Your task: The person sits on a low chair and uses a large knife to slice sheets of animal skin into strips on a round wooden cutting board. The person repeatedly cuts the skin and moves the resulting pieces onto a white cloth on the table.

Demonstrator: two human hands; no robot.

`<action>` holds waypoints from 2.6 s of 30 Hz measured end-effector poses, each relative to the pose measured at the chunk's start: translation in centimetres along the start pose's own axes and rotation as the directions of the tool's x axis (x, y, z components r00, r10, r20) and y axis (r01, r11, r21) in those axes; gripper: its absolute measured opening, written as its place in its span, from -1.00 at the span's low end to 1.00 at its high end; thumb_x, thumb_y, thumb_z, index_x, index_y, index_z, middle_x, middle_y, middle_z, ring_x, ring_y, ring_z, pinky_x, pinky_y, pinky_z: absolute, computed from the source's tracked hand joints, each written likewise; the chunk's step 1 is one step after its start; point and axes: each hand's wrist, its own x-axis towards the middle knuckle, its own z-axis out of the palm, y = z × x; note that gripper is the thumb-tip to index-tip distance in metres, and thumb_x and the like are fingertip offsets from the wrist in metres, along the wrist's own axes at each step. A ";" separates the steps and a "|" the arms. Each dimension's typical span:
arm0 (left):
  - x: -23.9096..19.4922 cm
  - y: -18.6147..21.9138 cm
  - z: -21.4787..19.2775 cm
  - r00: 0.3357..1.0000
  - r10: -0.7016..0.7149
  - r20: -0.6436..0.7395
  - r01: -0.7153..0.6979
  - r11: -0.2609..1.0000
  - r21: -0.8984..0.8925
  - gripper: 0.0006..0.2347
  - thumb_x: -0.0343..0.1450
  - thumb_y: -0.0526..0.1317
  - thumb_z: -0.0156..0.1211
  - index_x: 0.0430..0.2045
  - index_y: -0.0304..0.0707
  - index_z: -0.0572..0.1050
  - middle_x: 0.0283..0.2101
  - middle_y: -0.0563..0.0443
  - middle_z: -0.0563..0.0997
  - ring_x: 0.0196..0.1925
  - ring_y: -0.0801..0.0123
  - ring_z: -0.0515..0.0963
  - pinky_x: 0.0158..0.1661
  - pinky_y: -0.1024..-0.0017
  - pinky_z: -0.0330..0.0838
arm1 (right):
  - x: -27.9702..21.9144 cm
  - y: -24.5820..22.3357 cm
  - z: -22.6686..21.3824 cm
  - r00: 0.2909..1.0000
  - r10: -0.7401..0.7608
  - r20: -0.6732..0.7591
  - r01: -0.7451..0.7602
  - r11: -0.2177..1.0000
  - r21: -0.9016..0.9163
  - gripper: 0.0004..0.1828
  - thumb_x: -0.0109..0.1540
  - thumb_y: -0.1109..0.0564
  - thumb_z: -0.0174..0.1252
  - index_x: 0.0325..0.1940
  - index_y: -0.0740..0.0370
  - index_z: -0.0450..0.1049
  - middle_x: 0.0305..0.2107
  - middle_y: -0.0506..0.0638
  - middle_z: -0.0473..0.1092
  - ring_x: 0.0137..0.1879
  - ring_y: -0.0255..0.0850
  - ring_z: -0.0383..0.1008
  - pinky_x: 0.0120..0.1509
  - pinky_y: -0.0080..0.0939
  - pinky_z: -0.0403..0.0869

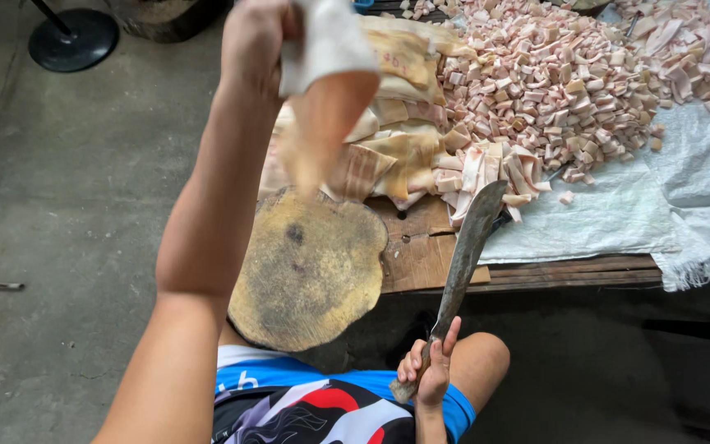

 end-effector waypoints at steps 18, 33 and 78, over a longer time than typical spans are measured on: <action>-34.6 -13.7 -23.5 0.619 -0.731 -0.287 0.738 0.666 -0.106 -0.72 0.10 -0.55 -0.08 -0.43 -0.38 0.52 -0.45 0.00 0.56 -0.49 0.29 0.56 -0.42 0.32 0.53 | -1.2 -1.8 2.2 0.981 0.189 0.051 -0.105 0.728 -0.678 -0.28 0.41 0.19 -0.06 0.64 -0.20 -0.02 -0.62 -0.14 0.19 -0.61 -0.40 0.15 -0.55 -0.37 0.31; -32.0 -11.9 -23.5 0.812 -0.540 -0.219 0.583 0.758 0.293 -0.71 0.53 -0.19 0.18 0.08 -0.37 0.54 -0.15 -0.08 0.61 -0.24 0.43 0.55 -0.24 0.44 0.48 | -1.4 6.8 2.4 0.816 0.554 -0.168 -0.578 0.762 -0.294 -0.22 0.37 -0.03 -0.10 0.61 -0.36 -0.29 -0.68 -0.05 0.23 -0.73 -0.27 0.20 -0.65 -0.18 0.35; -35.4 -10.8 -25.1 0.742 -0.650 -0.165 0.638 0.760 -0.122 -0.68 0.52 -0.28 0.09 0.20 -0.27 0.42 0.02 -0.05 0.62 0.02 0.31 0.63 0.02 0.27 0.58 | -2.1 0.7 8.5 0.832 -0.267 0.487 0.552 0.498 -0.669 -0.41 0.51 0.09 -0.11 0.59 -0.37 0.01 -0.35 -0.03 0.45 -0.50 -0.32 0.32 -0.40 -0.37 0.47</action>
